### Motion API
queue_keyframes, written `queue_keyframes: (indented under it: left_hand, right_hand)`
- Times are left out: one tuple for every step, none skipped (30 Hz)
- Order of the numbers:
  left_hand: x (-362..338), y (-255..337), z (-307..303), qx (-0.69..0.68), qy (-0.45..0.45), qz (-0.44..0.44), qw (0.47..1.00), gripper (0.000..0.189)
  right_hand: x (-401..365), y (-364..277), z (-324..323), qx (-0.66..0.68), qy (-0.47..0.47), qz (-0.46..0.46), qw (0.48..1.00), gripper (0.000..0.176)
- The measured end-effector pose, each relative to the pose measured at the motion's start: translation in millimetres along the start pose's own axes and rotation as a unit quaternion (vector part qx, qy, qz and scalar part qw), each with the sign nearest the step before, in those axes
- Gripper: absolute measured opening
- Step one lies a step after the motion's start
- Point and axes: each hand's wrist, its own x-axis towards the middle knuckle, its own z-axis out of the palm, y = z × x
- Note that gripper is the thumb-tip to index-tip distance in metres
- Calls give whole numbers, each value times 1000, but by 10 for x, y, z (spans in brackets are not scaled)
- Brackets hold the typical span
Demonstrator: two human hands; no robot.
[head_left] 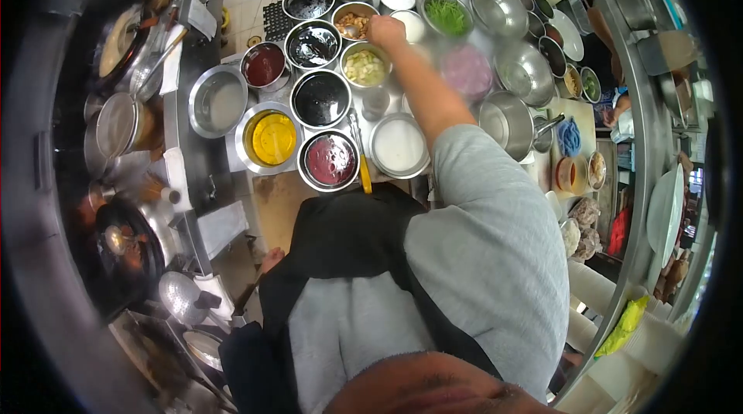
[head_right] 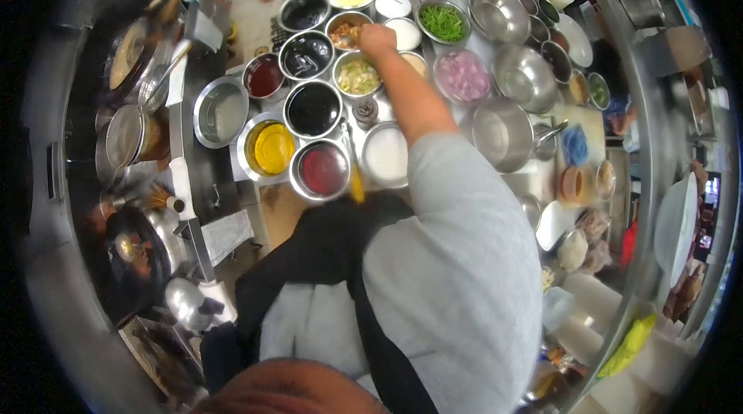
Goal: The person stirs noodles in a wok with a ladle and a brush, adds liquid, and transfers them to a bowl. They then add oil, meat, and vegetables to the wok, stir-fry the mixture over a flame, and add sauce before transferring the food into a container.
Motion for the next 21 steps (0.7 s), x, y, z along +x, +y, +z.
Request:
queue_keyframes:
  left_hand:
    - [-49,12,9,12,2,-10,1000,31]
    - [-104,26,4,23,4,-25,999,31]
    - [-161,36,1,30,5,-39,999,31]
    - [-217,43,-10,39,5,-49,998,31]
    - [-265,38,-2,45,5,-58,997,31]
    - [-313,29,3,50,5,-68,996,31]
    - [-367,15,1,55,6,-77,996,31]
    - [-407,11,-1,59,6,-84,995,32]
    - [-446,0,3,62,6,-91,994,32]
    - [-487,-15,-2,66,7,-97,993,32]
    - [-519,-26,-6,68,8,-102,992,32]
    - [-557,-34,6,70,6,-105,992,32]
    - [-583,-38,13,72,6,-110,991,32]
    - [-609,-43,31,72,7,-114,991,32]
    - [-643,-55,49,71,7,-117,990,33]
    - [-670,-65,63,71,9,-118,990,33]
    - [-697,-76,68,70,10,-120,990,33]
    - [-720,-82,85,69,11,-122,990,33]
    - [-743,-80,88,66,13,-122,990,33]
    - [-763,-95,92,66,16,-125,990,33]
    - [-792,-91,101,63,16,-125,990,33]
  right_hand:
    - [-1,13,-22,5,3,-1,1000,28]
    - [-11,19,-67,-13,8,-6,1000,28]
    - [-26,20,-103,-32,11,-11,999,27]
    - [-44,8,-129,-29,13,-12,999,27]
    - [-80,-12,-161,-40,-6,-21,999,29]
    - [-116,-24,-196,-52,-25,-30,998,30]
    - [-127,-17,-205,-51,-24,-30,998,30]
    - [-100,5,-174,-10,-34,-6,999,32]
    - [-55,38,-113,30,-44,18,998,33]
    - [-14,77,-53,32,-43,18,998,33]
    - [53,140,34,72,-49,49,995,30]
    - [101,200,107,113,-55,81,989,27]
    - [143,259,182,113,-55,81,989,27]
    - [155,290,202,131,-70,75,986,27]
    - [161,321,228,149,-86,68,983,28]
    - [161,358,252,148,-87,67,983,28]
    - [109,356,192,172,-91,63,979,32]
    - [65,338,131,196,-95,60,974,38]
    - [-13,297,10,197,-95,56,974,38]
    - [-105,265,-108,192,-78,66,976,37]
    - [-162,237,-193,187,-60,77,978,36]
